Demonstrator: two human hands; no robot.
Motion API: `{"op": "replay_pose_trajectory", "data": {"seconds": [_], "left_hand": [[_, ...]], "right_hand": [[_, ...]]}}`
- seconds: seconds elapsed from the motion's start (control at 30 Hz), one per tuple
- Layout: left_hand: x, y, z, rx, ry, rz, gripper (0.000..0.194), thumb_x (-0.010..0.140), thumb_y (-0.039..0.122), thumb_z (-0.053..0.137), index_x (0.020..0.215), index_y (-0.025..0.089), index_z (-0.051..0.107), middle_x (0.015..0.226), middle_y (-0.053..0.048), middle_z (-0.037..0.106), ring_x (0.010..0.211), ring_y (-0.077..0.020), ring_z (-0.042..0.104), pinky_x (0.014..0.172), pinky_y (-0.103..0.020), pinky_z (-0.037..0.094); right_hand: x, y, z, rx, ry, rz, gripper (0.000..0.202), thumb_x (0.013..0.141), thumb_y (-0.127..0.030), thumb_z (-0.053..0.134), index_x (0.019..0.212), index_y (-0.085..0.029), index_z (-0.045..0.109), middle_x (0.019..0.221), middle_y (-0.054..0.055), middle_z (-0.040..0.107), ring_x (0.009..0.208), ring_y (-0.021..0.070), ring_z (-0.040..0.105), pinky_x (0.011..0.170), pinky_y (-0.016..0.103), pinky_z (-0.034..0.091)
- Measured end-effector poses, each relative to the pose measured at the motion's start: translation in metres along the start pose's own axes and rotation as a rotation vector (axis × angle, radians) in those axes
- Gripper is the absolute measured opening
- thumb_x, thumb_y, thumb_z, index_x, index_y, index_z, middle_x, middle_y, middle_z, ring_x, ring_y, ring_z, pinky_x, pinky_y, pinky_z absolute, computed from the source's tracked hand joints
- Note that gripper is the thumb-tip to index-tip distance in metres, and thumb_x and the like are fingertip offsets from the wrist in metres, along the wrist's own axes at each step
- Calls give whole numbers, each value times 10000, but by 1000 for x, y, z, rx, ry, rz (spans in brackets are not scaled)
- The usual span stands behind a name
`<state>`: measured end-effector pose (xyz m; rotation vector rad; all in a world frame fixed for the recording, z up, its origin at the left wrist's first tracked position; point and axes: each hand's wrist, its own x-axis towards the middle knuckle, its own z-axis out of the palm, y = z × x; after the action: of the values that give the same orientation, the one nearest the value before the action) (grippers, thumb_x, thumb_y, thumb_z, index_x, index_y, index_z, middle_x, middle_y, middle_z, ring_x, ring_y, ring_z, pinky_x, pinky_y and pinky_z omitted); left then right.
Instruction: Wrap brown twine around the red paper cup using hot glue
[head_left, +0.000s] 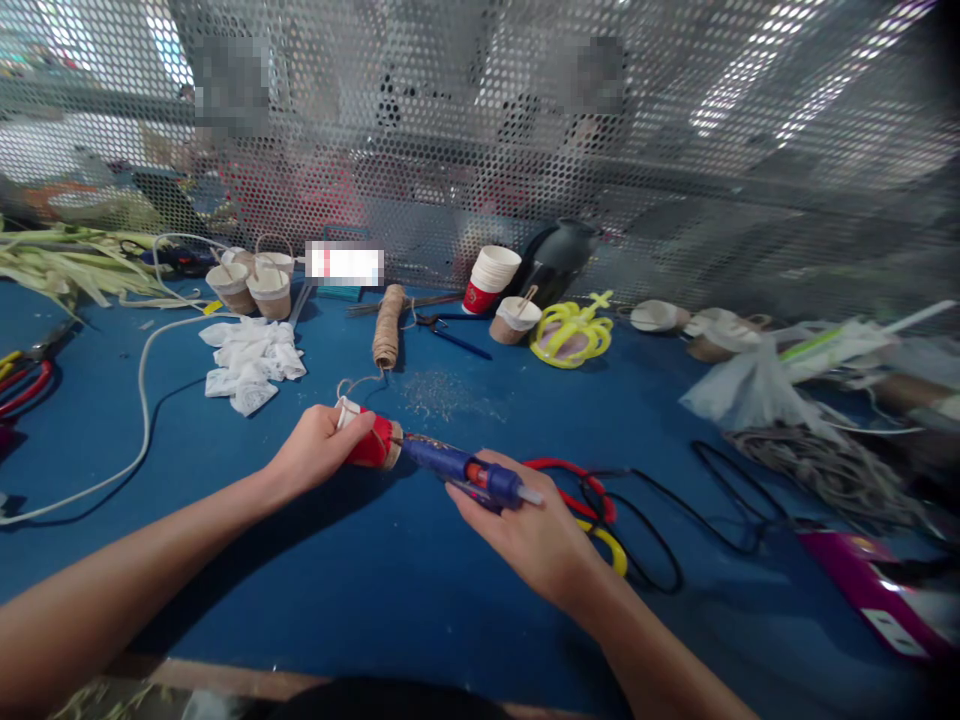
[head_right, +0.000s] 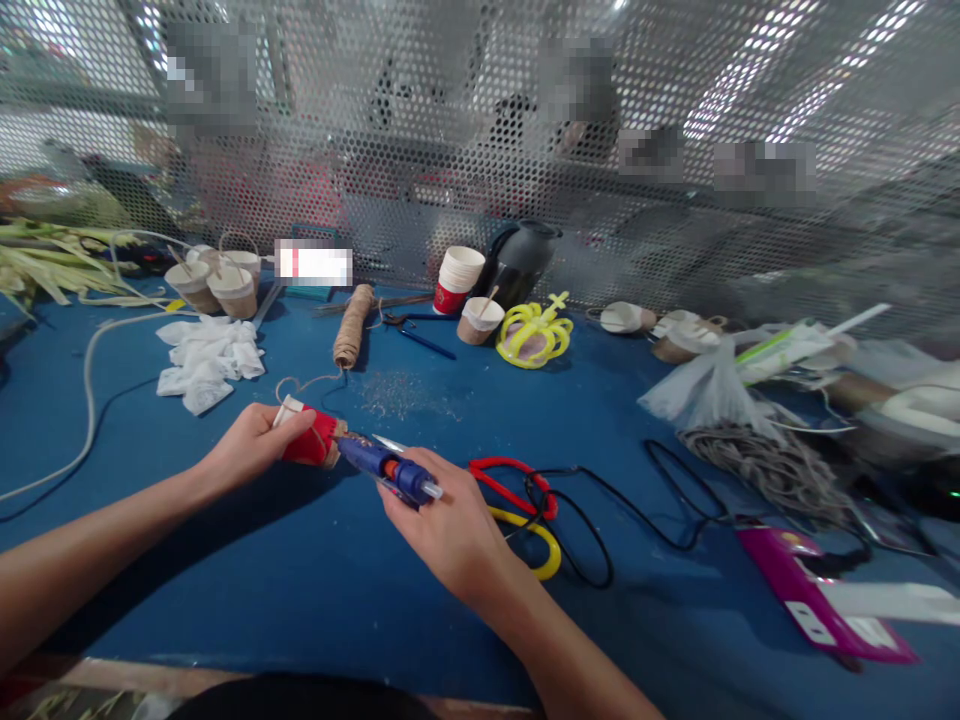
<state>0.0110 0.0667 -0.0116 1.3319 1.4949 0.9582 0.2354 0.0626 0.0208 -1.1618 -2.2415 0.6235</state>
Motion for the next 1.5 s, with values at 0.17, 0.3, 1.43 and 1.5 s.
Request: {"op": "replay_pose_trajectory", "data": {"seconds": [0.17,0.3,1.43,1.5], "left_hand": [[2,-3,0,-2,29,-12,405,735,458,506,532,119,600,454,-13,557,418,-108,454,398,-209,302],[0,1,0,-46,30,1,402,740,451,501,515,128,580,455,-10,554,427,-107,456,415,-211,323],[-17,1,0,-20,148,111,385,735,429,507,480,142,531,415,16,479,391,-85,378,390,-216,225],[-16,1,1,-37,143,102,375,731,428,512,505,133,564,439,-2,528,410,-97,422,398,-215,259]], "right_hand": [[1,-2,-2,-9,-12,-45,65,759,-167,520,748,-202,574,689,30,604,650,159,586,621,269,475],[-1,-3,-1,5,-14,-20,52,763,-166,524,734,-200,551,703,25,600,636,145,568,596,253,457],[-6,-20,-3,-71,14,-79,76,771,-202,545,723,-183,600,636,11,581,551,131,522,509,245,433],[-6,-21,-3,-66,16,-94,74,765,-183,543,714,-189,595,642,11,587,558,132,531,528,247,443]]}}
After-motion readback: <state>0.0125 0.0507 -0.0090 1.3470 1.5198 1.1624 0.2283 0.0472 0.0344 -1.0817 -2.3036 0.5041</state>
